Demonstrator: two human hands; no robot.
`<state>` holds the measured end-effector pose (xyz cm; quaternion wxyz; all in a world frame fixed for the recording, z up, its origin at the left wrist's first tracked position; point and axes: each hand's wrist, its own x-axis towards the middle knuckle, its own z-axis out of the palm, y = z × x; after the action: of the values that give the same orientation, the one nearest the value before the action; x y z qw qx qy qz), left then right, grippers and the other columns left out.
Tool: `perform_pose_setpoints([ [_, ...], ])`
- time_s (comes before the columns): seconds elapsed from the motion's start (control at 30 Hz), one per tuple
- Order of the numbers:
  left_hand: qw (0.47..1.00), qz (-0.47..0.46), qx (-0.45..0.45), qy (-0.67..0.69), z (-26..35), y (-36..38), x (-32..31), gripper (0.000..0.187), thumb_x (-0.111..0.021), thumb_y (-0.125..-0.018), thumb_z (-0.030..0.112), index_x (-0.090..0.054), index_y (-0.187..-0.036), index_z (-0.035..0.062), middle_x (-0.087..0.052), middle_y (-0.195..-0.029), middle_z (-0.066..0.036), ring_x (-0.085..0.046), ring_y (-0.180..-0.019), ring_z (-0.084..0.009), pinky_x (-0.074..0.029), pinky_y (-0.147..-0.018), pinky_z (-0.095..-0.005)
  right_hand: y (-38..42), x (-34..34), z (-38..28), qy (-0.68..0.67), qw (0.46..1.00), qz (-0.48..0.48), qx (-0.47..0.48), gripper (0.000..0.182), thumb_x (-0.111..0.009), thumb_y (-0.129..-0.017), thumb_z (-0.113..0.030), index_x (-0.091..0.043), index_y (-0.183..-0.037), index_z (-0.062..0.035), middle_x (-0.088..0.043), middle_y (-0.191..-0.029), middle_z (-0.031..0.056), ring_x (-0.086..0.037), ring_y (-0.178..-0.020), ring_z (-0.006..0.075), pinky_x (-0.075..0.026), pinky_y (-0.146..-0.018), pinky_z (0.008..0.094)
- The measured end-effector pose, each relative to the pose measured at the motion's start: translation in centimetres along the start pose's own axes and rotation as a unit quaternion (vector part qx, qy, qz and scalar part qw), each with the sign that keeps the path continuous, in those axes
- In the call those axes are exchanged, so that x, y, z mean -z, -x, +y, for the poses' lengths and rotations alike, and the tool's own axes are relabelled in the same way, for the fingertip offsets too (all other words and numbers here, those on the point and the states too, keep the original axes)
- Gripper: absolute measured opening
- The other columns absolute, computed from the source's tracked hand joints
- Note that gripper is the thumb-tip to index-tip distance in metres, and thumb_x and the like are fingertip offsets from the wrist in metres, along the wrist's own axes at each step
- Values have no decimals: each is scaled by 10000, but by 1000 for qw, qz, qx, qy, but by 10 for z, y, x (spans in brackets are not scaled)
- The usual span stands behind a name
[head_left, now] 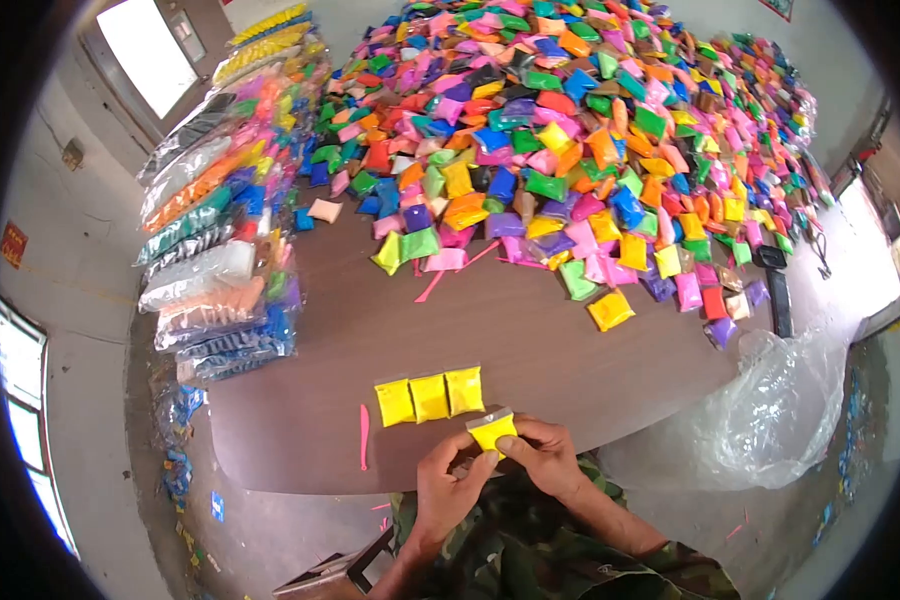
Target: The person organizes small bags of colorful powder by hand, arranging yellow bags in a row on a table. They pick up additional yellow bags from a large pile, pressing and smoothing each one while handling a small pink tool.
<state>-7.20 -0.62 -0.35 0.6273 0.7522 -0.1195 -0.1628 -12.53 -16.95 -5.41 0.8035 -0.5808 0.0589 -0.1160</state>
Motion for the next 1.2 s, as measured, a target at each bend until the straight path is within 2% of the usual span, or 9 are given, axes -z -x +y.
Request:
perform_pose_setpoints([
  [0.07,1000,5,16,19,-3,0,-5,285,-791,-932,47,-710,-1188,-48,-747,-1074,-49,-676,-975,-94,-558,-871,-268,1,0,1,-10,1000,16,-10,159,-698,-1031,-48,-744,-1149,48,-710,-1046,36,-626,-940,93,-511,-832,269],
  [0.3,999,29,15,22,-23,-1,-1,225,-750,-948,64,-703,-1131,-59,-733,-946,-62,-649,-849,-102,-544,-749,-274,-1,-5,-1,-17,1000,9,-21,166,-706,-1035,-77,-732,-1156,34,-663,-999,6,-590,-911,69,-496,-793,259],
  [0.37,999,28,-10,-19,-21,-3,2,203,-739,-955,72,-700,-1104,-60,-721,-900,-67,-635,-814,-103,-527,-710,-273,-4,-8,-1,-46,999,-8,-4,195,-711,-1041,-115,-729,-1186,15,-629,-951,-27,-565,-875,42,-477,-747,235],
  [0.47,994,27,-49,-97,-14,-3,3,174,-734,-946,82,-686,-1044,-54,-689,-816,-83,-624,-753,-119,-512,-665,-288,-4,-1,2,-87,991,-26,-103,202,-709,-1045,-128,-721,-1201,0,-610,-962,-34,-557,-875,37,-473,-744,232],
  [0.53,986,19,-73,-146,-15,-1,8,178,-739,-937,91,-681,-1030,-49,-677,-791,-85,-622,-739,-128,-511,-661,-300,-5,2,5,-76,994,-27,-77,190,-707,-1048,-131,-727,-1186,-2,-629,-983,-39,-558,-882,26,-470,-738,223],
  [0.83,999,-10,-11,-39,-12,4,-8,208,-743,-925,68,-666,-1081,-46,-693,-881,-71,-627,-750,-144,-530,-683,-301,-4,-8,19,-116,993,34,14,187,-709,-1051,-143,-732,-1183,-14,-637,-942,-60,-529,-807,13,-429,-673,211],
  [1.07,996,12,-40,-80,-20,2,-4,186,-741,-964,118,-687,-1036,-45,-677,-843,-42,-588,-754,-98,-492,-647,-295,-3,2,0,-76,996,-12,-47,176,-703,-1049,-169,-723,-1157,-32,-617,-892,-68,-512,-767,11,-417,-644,218],
  [1.13,990,10,35,-133,16,6,-13,214,-759,-973,162,-707,-1030,-37,-680,-839,-37,-581,-750,-95,-472,-630,-297,1,2,-1,-66,993,-15,-98,176,-700,-1048,-179,-728,-1146,-36,-613,-884,-71,-512,-763,12,-425,-637,222],
  [1.2,991,-15,18,-129,-5,6,-7,255,-781,-971,185,-720,-1074,-40,-695,-848,-33,-598,-759,-86,-498,-647,-283,2,5,19,-18,998,10,-51,203,-697,-1052,-198,-737,-1168,-36,-627,-895,-70,-527,-775,16,-450,-646,224],
])
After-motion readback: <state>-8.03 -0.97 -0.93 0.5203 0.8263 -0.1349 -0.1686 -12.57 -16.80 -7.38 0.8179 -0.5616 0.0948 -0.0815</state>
